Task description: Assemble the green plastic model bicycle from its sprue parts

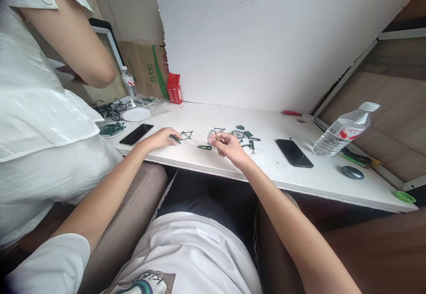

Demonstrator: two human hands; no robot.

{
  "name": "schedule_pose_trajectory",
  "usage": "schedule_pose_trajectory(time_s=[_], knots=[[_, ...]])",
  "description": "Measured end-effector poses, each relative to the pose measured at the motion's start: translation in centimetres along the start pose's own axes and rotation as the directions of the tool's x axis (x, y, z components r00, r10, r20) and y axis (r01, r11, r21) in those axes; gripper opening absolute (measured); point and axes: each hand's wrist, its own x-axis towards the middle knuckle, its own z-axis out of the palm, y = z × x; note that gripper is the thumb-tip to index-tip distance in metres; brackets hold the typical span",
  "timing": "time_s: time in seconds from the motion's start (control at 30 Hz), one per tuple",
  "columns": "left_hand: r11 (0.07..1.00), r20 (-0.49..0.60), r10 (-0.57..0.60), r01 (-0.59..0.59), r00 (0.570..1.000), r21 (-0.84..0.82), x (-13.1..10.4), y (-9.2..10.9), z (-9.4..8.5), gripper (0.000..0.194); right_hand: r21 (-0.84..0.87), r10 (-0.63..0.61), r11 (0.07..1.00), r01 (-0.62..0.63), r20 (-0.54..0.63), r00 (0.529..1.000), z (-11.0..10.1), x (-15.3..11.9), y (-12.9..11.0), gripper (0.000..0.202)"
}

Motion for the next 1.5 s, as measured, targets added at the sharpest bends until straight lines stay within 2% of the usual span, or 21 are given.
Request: schedule_pose_trajectory(time_s=[0.17, 0.3, 0.4, 0.53, 0.6, 0.7, 0.8, 0.93, 1.03, 1.17, 1.5], knots=[[0.995, -0.057, -0.019, 0.013, 0.998, -0.102, 0.1, -0.1, 0.5, 0.035, -0.009, 0.008, 1.000, -0.008, 0.020, 1.000, 0.4, -0.2, -0.3, 0.048], [0.982, -0.128, -0.006, -0.018, 0.992, -0.187, 0.6, 1.3, 1.3, 0.031, -0.017, 0.008, 1.000, -0.008, 0.025, 1.000, 0.4, -0.2, 0.0, 0.047], [0.953, -0.194, 0.026, -0.082, 0.981, -0.290, 0.6, 3.7, 1.9, 0.029, -0.028, 0.012, 1.000, -0.011, 0.025, 1.000, 0.4, 0.0, 0.2, 0.048], [0.884, -0.189, -0.013, -0.077, 0.982, -0.462, -0.2, 7.4, 2.5, 0.038, -0.015, 0.010, 1.000, -0.010, 0.030, 1.000, 0.3, 0.1, 0.3, 0.047], [0.863, -0.177, 0.006, -0.095, 0.984, -0.496, -0.8, 9.0, 2.6, 0.039, -0.002, 0.003, 1.000, -0.003, 0.036, 0.999, 0.3, 0.1, 0.2, 0.047], [0.869, -0.189, 0.070, -0.153, 0.980, -0.470, -1.8, 11.3, 2.5, 0.037, 0.063, -0.006, 0.998, 0.002, 0.063, 0.998, 0.3, 0.0, 0.1, 0.046], [0.895, -0.229, 0.104, -0.192, 0.968, -0.403, -2.9, 13.4, 2.2, 0.037, 0.164, -0.005, 0.986, -0.018, 0.140, 0.990, 0.2, -0.1, -0.2, 0.041], [0.930, -0.204, 0.044, -0.115, 0.978, -0.349, -4.1, 15.7, 2.0, 0.042, 0.241, -0.023, 0.970, -0.030, 0.214, 0.977, 0.0, -0.3, -0.5, 0.036], [0.934, -0.180, 0.034, -0.096, 0.983, -0.345, -4.5, 16.2, 2.1, 0.042, 0.267, -0.035, 0.963, -0.030, 0.237, 0.971, -0.1, -0.3, -0.5, 0.035], [0.927, -0.132, 0.051, -0.096, 0.990, -0.362, -4.3, 15.7, 2.4, 0.048, 0.280, -0.033, 0.959, -0.042, 0.258, 0.965, -0.3, -0.3, -0.4, 0.031], [0.919, -0.153, 0.080, -0.132, 0.985, -0.371, -3.4, 14.0, 3.1, 0.056, 0.273, -0.038, 0.961, -0.052, 0.315, 0.948, -0.6, -0.8, -0.7, 0.037]])
